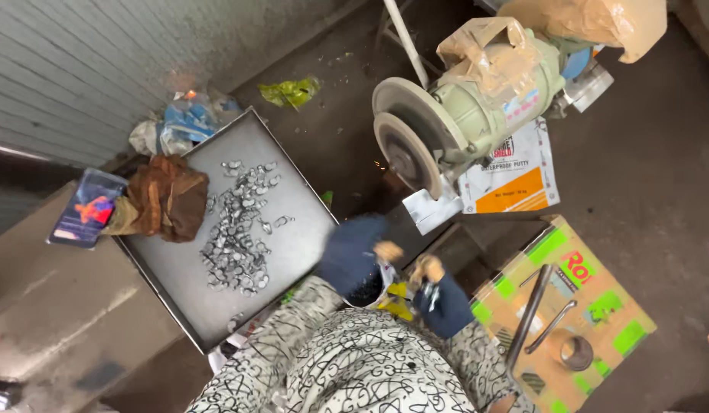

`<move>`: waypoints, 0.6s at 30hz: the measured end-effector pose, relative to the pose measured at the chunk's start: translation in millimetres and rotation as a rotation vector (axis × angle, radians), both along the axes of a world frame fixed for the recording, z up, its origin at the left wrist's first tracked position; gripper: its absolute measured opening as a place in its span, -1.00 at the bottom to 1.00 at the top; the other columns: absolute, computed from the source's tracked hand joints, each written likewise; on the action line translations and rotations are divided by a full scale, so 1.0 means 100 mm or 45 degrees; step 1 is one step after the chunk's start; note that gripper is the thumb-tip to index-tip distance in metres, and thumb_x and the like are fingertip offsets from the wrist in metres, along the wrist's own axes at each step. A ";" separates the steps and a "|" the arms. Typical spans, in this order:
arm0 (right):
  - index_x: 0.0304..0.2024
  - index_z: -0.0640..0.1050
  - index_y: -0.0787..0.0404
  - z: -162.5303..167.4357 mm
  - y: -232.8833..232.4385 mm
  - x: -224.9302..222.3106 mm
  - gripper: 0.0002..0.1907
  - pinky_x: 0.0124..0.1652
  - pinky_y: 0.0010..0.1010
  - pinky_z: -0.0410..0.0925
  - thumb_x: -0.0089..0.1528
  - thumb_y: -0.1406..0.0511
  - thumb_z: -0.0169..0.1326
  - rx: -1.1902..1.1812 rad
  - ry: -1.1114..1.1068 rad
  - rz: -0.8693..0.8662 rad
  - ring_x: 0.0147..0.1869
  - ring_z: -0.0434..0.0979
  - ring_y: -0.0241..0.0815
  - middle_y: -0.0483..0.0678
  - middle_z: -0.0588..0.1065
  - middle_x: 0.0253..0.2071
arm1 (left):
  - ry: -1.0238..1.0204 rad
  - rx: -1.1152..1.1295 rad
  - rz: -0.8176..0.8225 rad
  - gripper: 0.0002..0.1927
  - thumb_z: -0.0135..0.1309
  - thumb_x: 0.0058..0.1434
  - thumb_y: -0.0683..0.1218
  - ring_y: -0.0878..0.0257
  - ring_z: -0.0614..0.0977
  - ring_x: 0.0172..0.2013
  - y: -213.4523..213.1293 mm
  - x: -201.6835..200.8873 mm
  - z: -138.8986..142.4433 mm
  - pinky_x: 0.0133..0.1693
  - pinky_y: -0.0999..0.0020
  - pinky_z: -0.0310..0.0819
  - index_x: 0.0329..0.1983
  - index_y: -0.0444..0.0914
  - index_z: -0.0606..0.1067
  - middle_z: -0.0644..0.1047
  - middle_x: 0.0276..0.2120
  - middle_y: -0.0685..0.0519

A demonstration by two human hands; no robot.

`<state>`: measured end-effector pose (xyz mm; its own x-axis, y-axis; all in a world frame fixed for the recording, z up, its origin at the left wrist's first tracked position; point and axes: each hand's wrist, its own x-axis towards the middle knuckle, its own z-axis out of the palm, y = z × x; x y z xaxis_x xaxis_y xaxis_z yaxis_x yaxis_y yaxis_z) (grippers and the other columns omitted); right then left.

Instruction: The person picks small metal pieces one at a time from a tray, holds each against a running bench grinder to grind it with sparks flying, dips pieces in a small bucket, and places the ground pieces back on the tray. The person wears gloves and repeats this grinding cycle throughout the episode.

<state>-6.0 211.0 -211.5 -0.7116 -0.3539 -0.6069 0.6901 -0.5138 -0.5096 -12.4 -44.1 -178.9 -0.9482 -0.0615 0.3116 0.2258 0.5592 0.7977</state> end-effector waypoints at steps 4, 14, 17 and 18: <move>-0.12 0.54 0.36 -0.36 -0.16 0.22 -0.69 -0.33 -0.37 0.31 0.32 0.22 0.24 0.281 0.304 0.315 -0.28 0.48 -0.22 -0.05 0.51 -0.31 | -0.125 -0.948 0.444 -0.49 -0.02 0.09 -0.21 -0.07 0.59 -0.03 -0.81 0.10 -0.43 -0.01 0.01 0.46 0.17 -0.34 0.45 0.55 -0.04 -0.14; 0.05 0.59 0.20 0.61 -0.70 -0.10 -0.55 -0.34 -0.10 0.39 0.12 0.21 0.26 1.681 1.498 0.637 -0.30 0.58 0.13 0.10 0.53 -0.39 | -0.482 1.141 0.404 -0.66 0.06 0.33 -0.09 0.20 0.61 -0.12 0.59 0.03 -0.04 -0.09 0.34 0.55 0.15 -0.26 0.48 0.58 -0.05 -0.06; -0.23 0.55 0.09 0.92 -0.55 -0.33 -0.79 -0.29 -0.16 0.42 0.25 0.15 0.27 1.862 1.790 0.451 -0.26 0.60 0.08 0.02 0.54 -0.34 | -0.615 1.362 0.443 -0.70 0.12 0.35 -0.12 0.22 0.53 -0.26 0.83 -0.09 0.37 -0.22 0.27 0.47 0.11 -0.30 0.49 0.55 -0.16 -0.13; -0.18 0.56 0.10 0.99 -0.51 -0.40 -0.78 -0.30 -0.17 0.42 0.26 0.14 0.24 1.818 1.804 0.401 -0.26 0.60 0.08 0.03 0.54 -0.33 | -0.456 1.175 0.414 -0.71 0.10 0.37 -0.11 0.21 0.56 -0.22 0.82 -0.15 0.47 -0.18 0.27 0.48 0.12 -0.29 0.49 0.57 -0.15 -0.10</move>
<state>-45.6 159.8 -112.3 -0.8618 -0.4054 0.3048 -0.5072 0.6932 -0.5121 -27.0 38.4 -132.0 -0.8710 -0.4018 -0.2828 -0.1607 -0.3110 0.9367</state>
